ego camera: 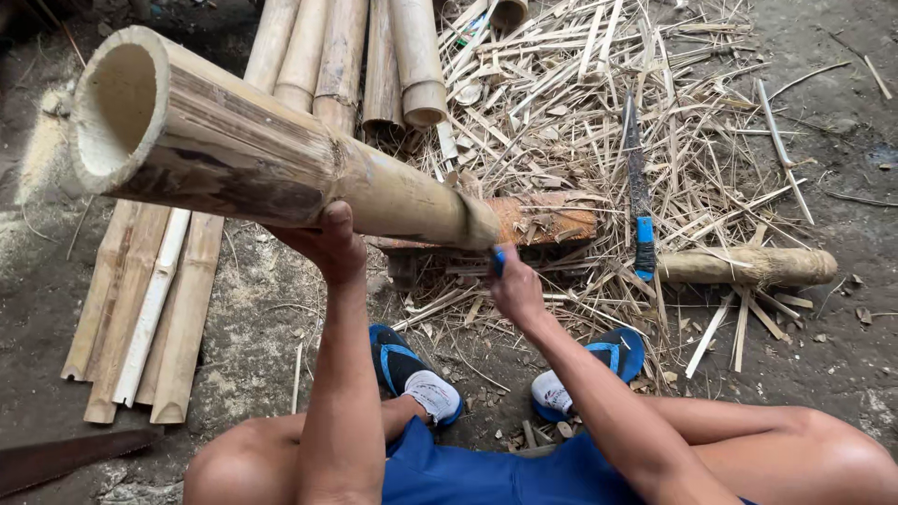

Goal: The person sits on the ground and uses a machete to split bamboo poles lengthwise. They repeatedly strike the bamboo with a wooden mallet to drive the machete through the material, separating it into halves and then into smaller strips.

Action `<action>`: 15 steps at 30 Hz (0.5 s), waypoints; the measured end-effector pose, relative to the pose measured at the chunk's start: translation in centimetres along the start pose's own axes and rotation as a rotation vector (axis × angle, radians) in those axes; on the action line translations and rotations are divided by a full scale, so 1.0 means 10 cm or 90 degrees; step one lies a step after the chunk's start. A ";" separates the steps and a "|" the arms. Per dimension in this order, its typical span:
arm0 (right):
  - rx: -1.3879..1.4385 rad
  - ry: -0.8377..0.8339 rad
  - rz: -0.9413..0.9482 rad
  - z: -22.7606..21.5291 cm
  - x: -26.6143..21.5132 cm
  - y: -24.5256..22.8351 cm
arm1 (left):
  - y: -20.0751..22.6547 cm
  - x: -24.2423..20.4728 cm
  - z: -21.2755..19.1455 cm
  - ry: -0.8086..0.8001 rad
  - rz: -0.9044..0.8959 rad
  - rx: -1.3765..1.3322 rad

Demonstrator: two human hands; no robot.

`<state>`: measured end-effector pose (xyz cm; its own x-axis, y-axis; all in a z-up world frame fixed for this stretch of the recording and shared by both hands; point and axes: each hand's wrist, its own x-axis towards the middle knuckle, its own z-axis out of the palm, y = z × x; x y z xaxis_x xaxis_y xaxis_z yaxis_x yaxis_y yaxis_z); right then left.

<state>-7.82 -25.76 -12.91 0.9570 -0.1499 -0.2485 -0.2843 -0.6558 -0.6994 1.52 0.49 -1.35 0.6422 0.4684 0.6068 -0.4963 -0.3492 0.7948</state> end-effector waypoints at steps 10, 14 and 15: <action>0.001 -0.128 0.005 -0.32 0.03 -0.18 | -0.40 -0.03 -0.09 -0.047 0.064 0.067; 0.006 -0.063 0.035 -0.28 0.03 -0.25 | -0.55 -0.12 -0.14 -0.044 0.095 0.018; 0.002 -0.038 0.005 -0.27 0.02 -0.19 | -0.56 -0.16 -0.13 -0.041 0.087 0.017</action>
<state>-6.95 -26.55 -9.86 0.9497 -0.1102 -0.2931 -0.2917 -0.6519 -0.6999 2.50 2.77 -6.79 0.6062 0.3627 0.7078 -0.5663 -0.4281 0.7043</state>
